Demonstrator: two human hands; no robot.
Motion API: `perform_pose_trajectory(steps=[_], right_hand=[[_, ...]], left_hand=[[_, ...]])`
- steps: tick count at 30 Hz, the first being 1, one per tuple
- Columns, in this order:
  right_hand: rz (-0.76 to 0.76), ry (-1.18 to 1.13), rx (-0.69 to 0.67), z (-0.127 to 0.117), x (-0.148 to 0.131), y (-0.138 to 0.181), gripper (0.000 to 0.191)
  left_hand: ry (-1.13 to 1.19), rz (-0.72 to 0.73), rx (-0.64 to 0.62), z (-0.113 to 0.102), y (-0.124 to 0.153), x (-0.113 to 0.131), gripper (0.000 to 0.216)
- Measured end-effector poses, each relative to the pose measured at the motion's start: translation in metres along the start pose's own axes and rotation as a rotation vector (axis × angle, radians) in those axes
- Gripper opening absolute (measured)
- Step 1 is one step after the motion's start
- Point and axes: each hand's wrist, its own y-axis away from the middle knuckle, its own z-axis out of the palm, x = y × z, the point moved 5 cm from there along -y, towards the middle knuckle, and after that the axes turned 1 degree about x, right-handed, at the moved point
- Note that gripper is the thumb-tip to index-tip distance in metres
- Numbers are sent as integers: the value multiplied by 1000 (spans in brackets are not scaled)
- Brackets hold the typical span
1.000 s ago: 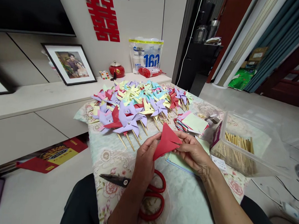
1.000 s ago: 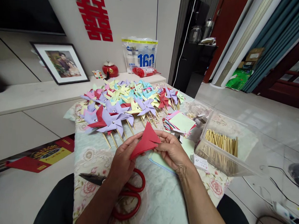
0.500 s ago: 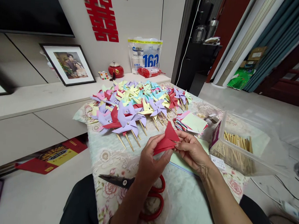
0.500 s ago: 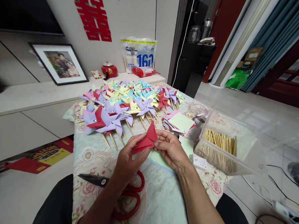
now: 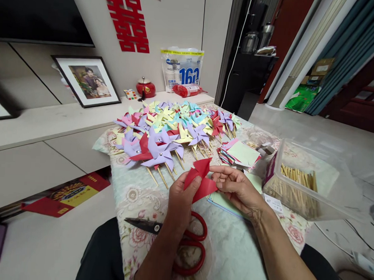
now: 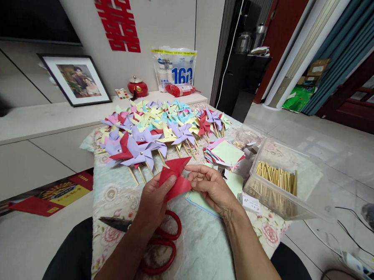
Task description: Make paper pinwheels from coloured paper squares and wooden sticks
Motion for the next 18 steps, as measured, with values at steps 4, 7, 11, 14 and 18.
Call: perform_pose_trajectory(steps=[4,7,11,14,18], right_hand=[[14,27,-38,4,1,0,44],[10,65,-47,4,3,-1,46],[22,97,-77,5,5,0,47],[5,61,-41,4,2,0,39],[-54,-23,57,0,-6,-1,28]], left_hand=[[149,-48,-5,2,-2,-1,30],[179,-53,-19,2,-5,-2,31],[155,-7,-4,-1,-8,-3,34],[122,3,35,-4,-8,-3,39],[63,-37,6,-4,-5,-6,41]])
